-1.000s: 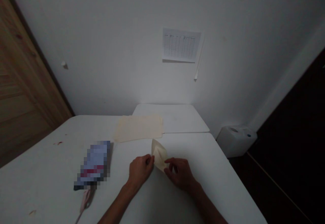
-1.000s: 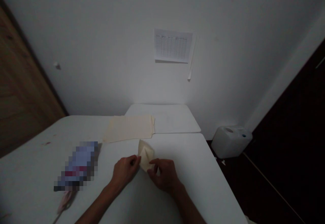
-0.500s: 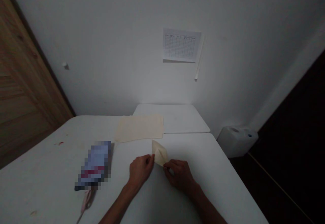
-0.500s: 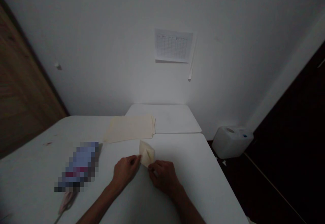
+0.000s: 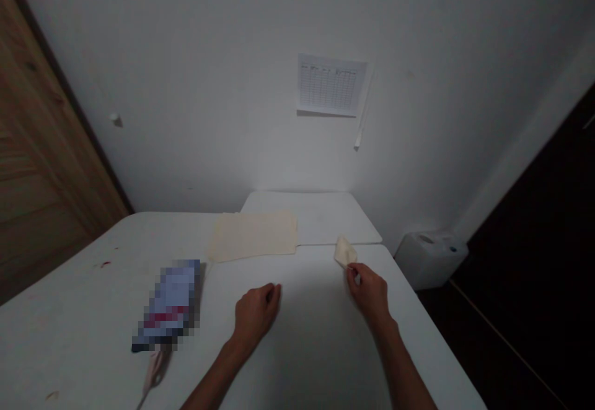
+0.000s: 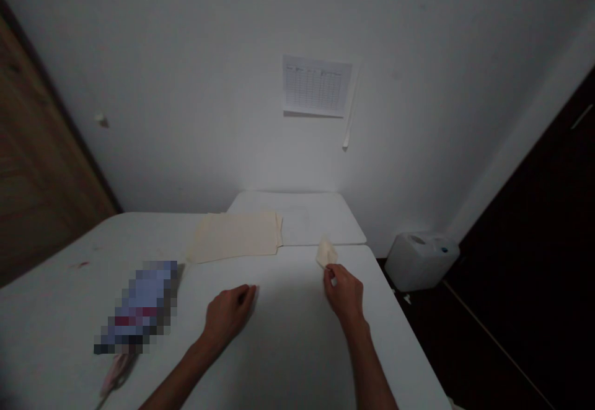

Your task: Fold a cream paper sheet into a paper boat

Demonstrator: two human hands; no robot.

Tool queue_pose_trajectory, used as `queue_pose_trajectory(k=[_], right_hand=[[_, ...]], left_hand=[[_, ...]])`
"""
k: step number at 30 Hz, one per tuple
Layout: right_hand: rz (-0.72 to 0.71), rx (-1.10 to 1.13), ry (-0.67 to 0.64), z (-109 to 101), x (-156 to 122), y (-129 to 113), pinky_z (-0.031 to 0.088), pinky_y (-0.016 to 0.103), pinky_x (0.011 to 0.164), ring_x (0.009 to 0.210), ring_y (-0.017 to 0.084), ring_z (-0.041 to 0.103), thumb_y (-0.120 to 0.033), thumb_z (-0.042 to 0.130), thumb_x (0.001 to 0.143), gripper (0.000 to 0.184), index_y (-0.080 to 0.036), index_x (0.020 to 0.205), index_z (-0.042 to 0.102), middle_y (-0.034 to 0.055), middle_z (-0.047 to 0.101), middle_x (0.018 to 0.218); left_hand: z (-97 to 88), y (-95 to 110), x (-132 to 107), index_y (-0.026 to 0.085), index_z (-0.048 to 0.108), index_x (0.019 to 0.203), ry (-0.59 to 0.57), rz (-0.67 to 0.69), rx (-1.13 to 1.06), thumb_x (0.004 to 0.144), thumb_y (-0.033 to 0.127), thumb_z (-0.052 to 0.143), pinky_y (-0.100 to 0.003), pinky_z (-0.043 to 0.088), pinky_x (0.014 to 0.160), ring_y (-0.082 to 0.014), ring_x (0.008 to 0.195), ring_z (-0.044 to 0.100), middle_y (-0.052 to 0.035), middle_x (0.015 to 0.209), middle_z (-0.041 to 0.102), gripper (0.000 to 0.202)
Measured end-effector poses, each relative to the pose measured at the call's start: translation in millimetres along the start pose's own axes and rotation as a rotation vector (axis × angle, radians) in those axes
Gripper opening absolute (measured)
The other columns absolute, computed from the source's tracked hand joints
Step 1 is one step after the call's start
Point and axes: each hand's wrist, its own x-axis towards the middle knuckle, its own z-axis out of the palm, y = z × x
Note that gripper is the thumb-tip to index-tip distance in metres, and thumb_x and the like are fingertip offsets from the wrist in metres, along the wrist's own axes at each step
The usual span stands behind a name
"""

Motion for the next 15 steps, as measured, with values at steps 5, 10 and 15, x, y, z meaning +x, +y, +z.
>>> queue_pose_trajectory(k=[5,10,15], right_hand=[[0.085,-0.064,0.030,-9,3,20,0.039,0.025,0.065,0.076,0.016,0.061,-0.031,0.045,0.088,0.026,-0.020,0.099,0.065,0.0037,0.066,0.091],[0.180,-0.114,0.031,-7,2,28,0.036,0.025,0.060,0.070,0.013,0.058,-0.031,0.047,0.087,0.024,-0.022,0.100,0.065,0.0017,0.062,0.096],[0.189,-0.132,0.026,-4,1,29,0.035,0.025,0.059,0.072,0.013,0.058,-0.031,0.053,0.084,0.022,-0.024,0.101,0.065,0.0006,0.060,0.097]], left_hand=[[1.2,-2,0,0.023,0.068,0.076,-0.003,0.007,0.009,0.095,0.044,0.032,-0.026,0.025,0.055,-0.0211,0.071,0.064,-0.0058,0.073,0.070,0.046],[0.3,-2,0,0.023,0.067,0.076,-0.003,0.008,-0.006,0.095,0.044,0.033,-0.026,0.026,0.055,-0.0202,0.069,0.063,-0.0047,0.071,0.070,0.045],[-0.7,-1,0,0.022,0.066,0.077,0.000,0.005,-0.010,0.095,0.043,0.034,-0.026,0.026,0.056,-0.0198,0.070,0.063,-0.0044,0.072,0.069,0.042]])
